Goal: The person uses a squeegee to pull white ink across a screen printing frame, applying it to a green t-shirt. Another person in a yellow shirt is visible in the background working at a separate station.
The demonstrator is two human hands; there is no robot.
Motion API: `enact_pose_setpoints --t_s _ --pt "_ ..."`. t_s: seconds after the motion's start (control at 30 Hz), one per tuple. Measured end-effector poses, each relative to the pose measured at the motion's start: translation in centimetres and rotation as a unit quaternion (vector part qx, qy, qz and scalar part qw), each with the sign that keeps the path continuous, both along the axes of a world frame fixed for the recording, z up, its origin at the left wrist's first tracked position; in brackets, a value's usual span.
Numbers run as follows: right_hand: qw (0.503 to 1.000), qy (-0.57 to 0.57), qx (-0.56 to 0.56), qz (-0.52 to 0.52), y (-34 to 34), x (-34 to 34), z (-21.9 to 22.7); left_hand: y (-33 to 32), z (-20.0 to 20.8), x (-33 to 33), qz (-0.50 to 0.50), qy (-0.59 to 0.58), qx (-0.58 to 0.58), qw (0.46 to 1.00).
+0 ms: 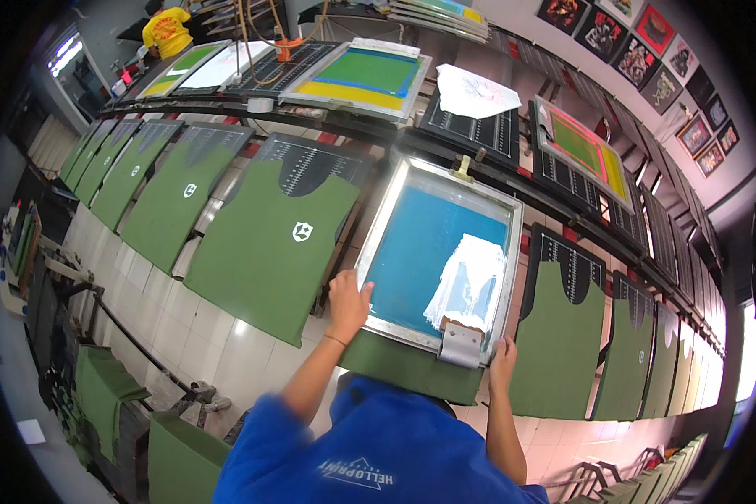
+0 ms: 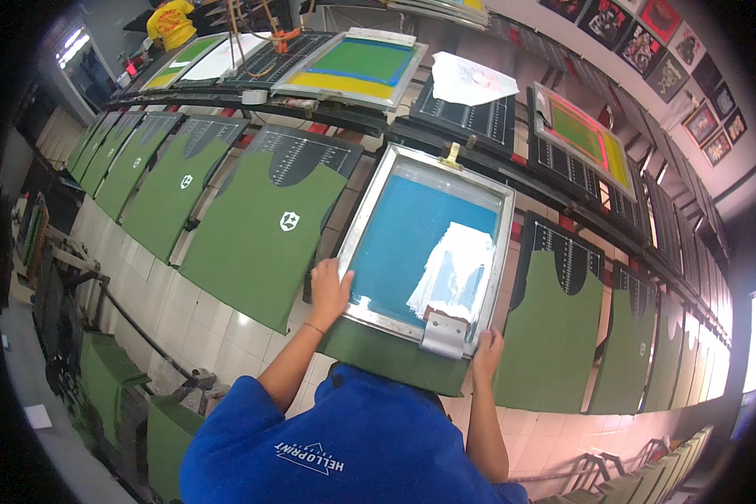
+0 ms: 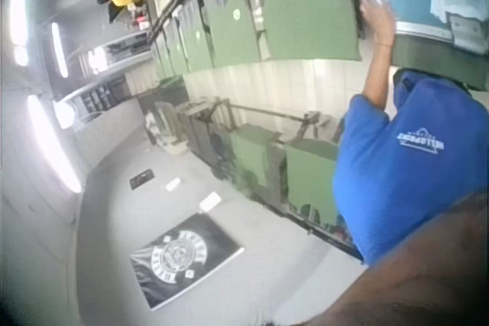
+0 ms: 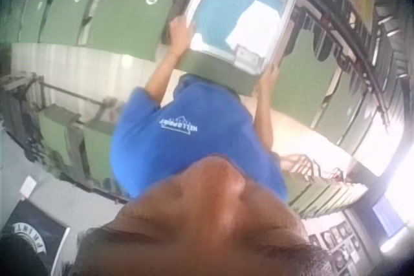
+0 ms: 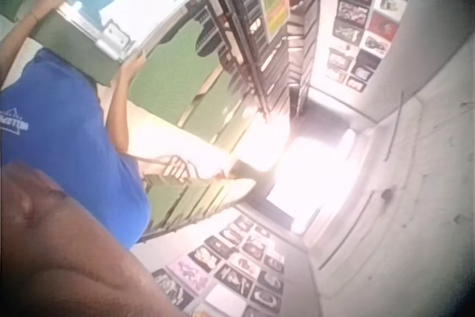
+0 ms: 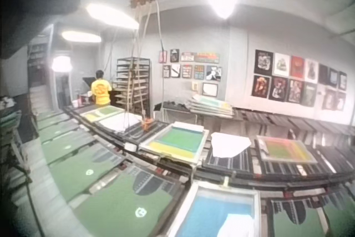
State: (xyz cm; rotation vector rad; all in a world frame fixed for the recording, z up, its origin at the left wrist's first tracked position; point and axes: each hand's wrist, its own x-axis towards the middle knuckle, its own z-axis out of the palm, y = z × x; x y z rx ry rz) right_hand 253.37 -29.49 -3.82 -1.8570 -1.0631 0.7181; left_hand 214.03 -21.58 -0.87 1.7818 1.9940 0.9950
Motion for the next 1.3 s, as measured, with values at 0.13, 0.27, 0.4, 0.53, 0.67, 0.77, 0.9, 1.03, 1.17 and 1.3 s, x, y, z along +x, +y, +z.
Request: enact_pose_setpoints --t_s 0.13,0.27,0.4,0.53,0.67,0.77,0.9,1.03,1.17,1.3 --pt "0.974 0.227 -0.001 -0.004 1.7 0.3 -2.3 1.2 -3.7 -3.3 -0.006 -0.126 -0.102 0.987" --pt "0.982 0.172 0.005 -0.081 2.7 -1.5 -1.3 1.6 -4.1 -4.3 0.02 -0.15 -0.118 0.981" --pt "0.991 0.099 0.038 -0.079 2.3 -2.0 1.1 0.9 -0.4 -3.6 0.052 -0.106 -0.148 0.982" --pt "0.989 0.094 0.037 -0.106 1.3 1.7 1.1 -1.0 5.6 0.7 0.041 -0.277 -0.169 0.945" --pt "0.977 0.086 0.094 -0.168 -1.6 9.1 0.0 -3.9 3.5 7.4 0.04 -0.234 -0.139 0.961" --pt "0.973 0.093 0.103 -0.182 -4.6 19.3 -0.4 -4.9 2.3 16.4 -0.006 -0.267 -0.102 0.958" --pt "0.975 0.108 0.076 -0.179 -7.1 30.4 2.6 -5.9 0.8 28.6 -0.038 -0.322 -0.105 0.94" --pt "0.968 0.155 0.087 -0.18 -6.8 36.9 4.6 -6.4 2.0 37.1 -0.031 -0.318 -0.119 0.94" --pt "0.973 0.156 0.089 -0.146 -6.7 42.7 0.8 -6.6 1.9 40.4 -0.025 -0.313 -0.123 0.941" --pt "0.97 0.185 0.076 -0.138 -4.2 43.1 0.5 -6.1 1.2 40.6 0.006 -0.316 -0.107 0.943"
